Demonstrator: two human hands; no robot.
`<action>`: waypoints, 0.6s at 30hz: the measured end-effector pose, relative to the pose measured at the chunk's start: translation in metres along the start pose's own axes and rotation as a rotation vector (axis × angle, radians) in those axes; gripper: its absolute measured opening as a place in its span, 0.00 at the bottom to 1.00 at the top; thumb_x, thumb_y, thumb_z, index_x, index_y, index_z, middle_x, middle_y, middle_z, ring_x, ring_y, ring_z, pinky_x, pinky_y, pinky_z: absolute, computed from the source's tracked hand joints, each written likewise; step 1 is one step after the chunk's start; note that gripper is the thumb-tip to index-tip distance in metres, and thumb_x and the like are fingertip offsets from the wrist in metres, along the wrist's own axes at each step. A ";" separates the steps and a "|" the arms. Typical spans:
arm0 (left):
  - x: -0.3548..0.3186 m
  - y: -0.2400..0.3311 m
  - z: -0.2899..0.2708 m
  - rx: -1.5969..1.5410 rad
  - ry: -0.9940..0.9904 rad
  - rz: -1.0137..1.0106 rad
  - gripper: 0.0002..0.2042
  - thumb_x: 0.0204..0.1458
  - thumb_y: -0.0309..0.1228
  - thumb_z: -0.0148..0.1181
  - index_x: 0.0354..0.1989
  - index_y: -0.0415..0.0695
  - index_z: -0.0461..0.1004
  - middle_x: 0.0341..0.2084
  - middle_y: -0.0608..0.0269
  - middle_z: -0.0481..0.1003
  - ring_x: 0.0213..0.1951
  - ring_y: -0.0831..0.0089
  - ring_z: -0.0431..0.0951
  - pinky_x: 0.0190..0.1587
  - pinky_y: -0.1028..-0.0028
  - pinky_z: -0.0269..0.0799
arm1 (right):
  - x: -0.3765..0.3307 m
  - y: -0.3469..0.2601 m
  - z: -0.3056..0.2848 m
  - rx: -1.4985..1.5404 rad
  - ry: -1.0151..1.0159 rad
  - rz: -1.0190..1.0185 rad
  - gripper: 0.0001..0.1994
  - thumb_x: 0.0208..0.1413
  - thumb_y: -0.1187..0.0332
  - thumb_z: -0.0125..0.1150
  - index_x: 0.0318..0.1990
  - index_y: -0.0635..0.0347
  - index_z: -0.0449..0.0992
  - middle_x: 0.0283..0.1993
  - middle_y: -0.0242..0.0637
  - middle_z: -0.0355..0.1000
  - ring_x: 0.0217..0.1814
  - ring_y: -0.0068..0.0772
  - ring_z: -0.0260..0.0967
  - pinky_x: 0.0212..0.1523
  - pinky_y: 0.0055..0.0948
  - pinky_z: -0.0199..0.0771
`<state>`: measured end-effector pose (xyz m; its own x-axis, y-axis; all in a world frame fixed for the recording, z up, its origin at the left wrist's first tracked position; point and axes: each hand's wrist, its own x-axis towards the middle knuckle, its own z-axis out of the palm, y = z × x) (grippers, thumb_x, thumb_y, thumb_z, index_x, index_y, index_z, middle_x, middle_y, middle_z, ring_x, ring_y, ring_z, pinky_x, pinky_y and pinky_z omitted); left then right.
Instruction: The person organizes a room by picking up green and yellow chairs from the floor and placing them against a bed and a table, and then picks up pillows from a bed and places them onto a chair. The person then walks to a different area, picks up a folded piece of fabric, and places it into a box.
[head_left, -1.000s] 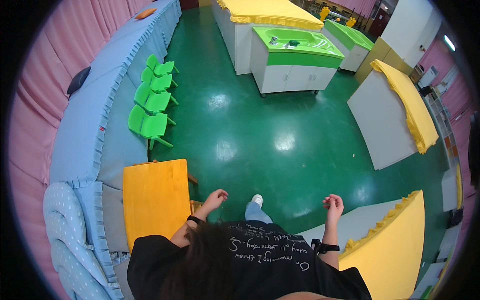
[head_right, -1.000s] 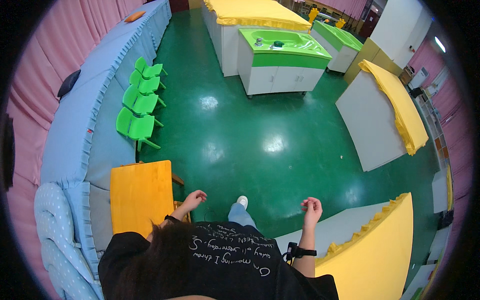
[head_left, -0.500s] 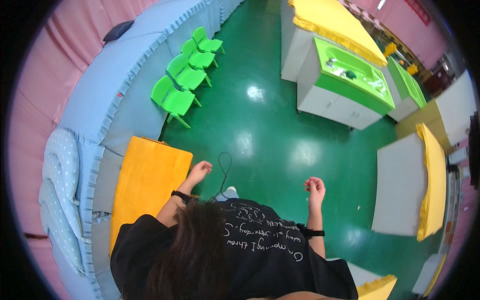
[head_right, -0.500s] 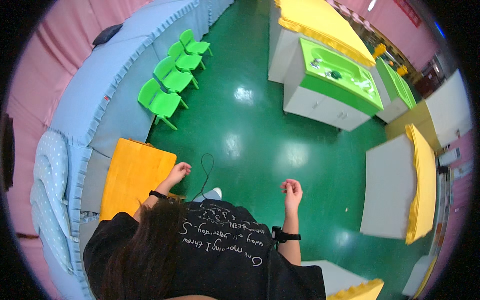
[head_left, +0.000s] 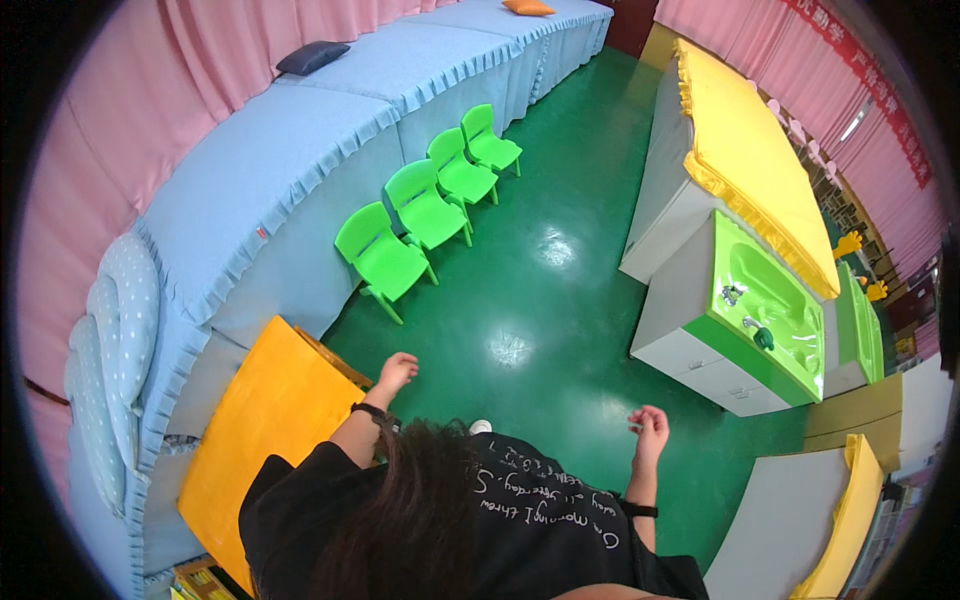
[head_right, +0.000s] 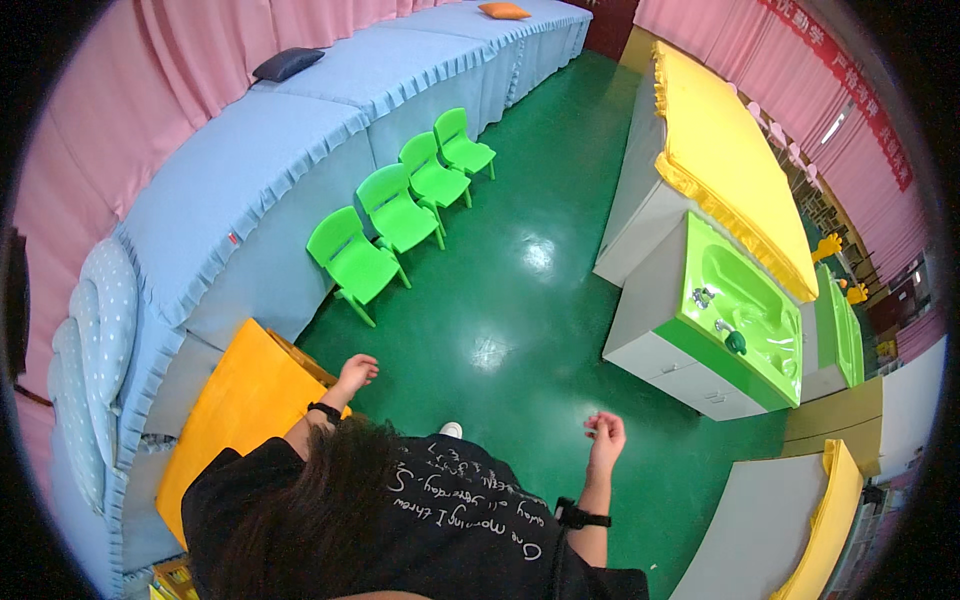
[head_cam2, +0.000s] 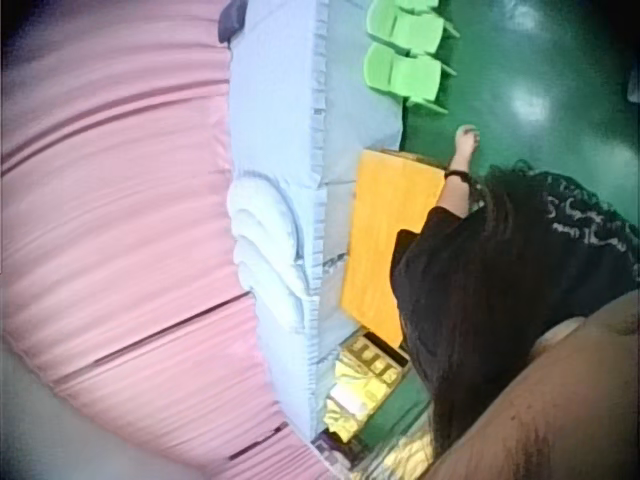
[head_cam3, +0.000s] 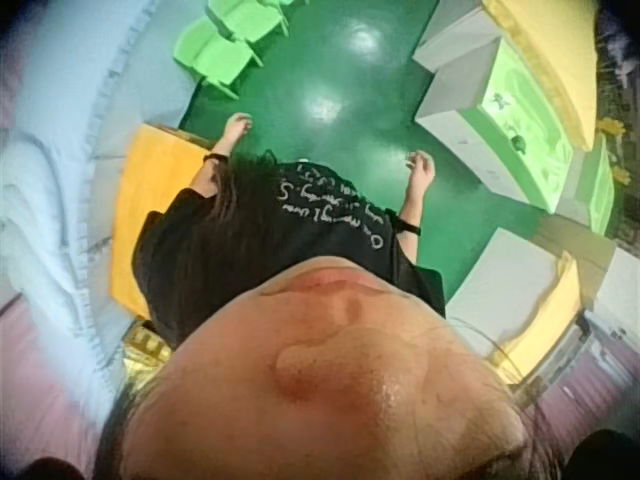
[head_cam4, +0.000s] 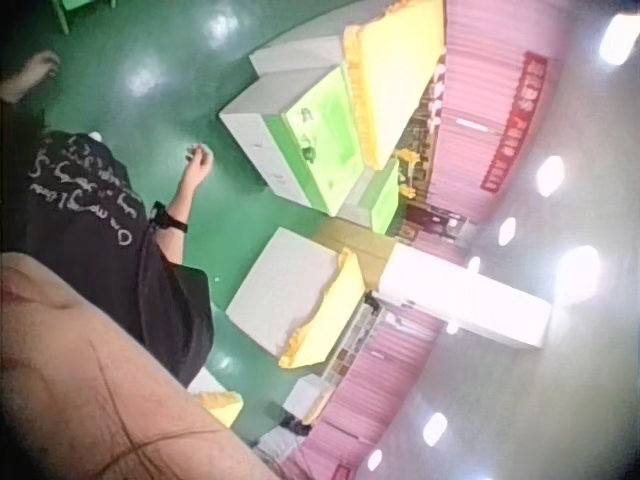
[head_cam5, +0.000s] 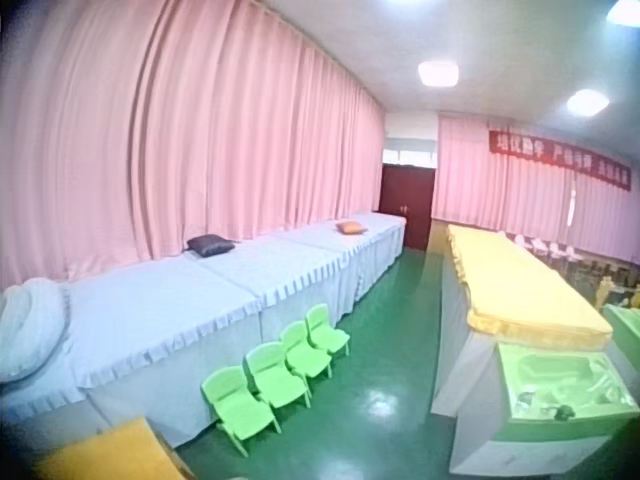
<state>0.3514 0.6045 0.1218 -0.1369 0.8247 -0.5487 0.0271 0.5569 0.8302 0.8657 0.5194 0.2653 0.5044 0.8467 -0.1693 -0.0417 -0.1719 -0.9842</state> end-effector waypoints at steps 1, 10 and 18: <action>0.019 0.016 0.011 0.011 0.003 -0.008 0.08 0.47 0.25 0.42 0.35 0.43 0.67 0.26 0.64 0.71 0.27 0.77 0.70 0.28 0.76 0.66 | 0.024 -0.009 0.011 -0.023 -0.001 -0.031 0.04 0.53 0.71 0.47 0.34 0.57 0.68 0.28 0.31 0.70 0.28 0.23 0.67 0.27 0.21 0.66; 0.173 0.105 0.130 0.263 -0.303 0.166 0.09 0.46 0.22 0.42 0.36 0.38 0.67 0.26 0.61 0.71 0.28 0.75 0.70 0.32 0.76 0.67 | 0.225 -0.030 0.049 0.028 -0.033 0.003 0.05 0.52 0.72 0.47 0.35 0.59 0.69 0.29 0.32 0.70 0.29 0.24 0.69 0.26 0.21 0.66; 0.309 0.194 0.195 0.287 -0.214 0.130 0.10 0.45 0.22 0.43 0.35 0.37 0.68 0.24 0.61 0.71 0.26 0.76 0.70 0.30 0.77 0.67 | 0.448 -0.059 0.096 0.079 0.044 0.045 0.04 0.50 0.72 0.47 0.33 0.58 0.68 0.27 0.32 0.69 0.27 0.24 0.69 0.23 0.20 0.67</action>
<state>0.5077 0.9869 0.0937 0.0955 0.8751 -0.4744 0.3111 0.4265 0.8493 1.0112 0.9575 0.2426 0.5377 0.8159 -0.2127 -0.1325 -0.1674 -0.9769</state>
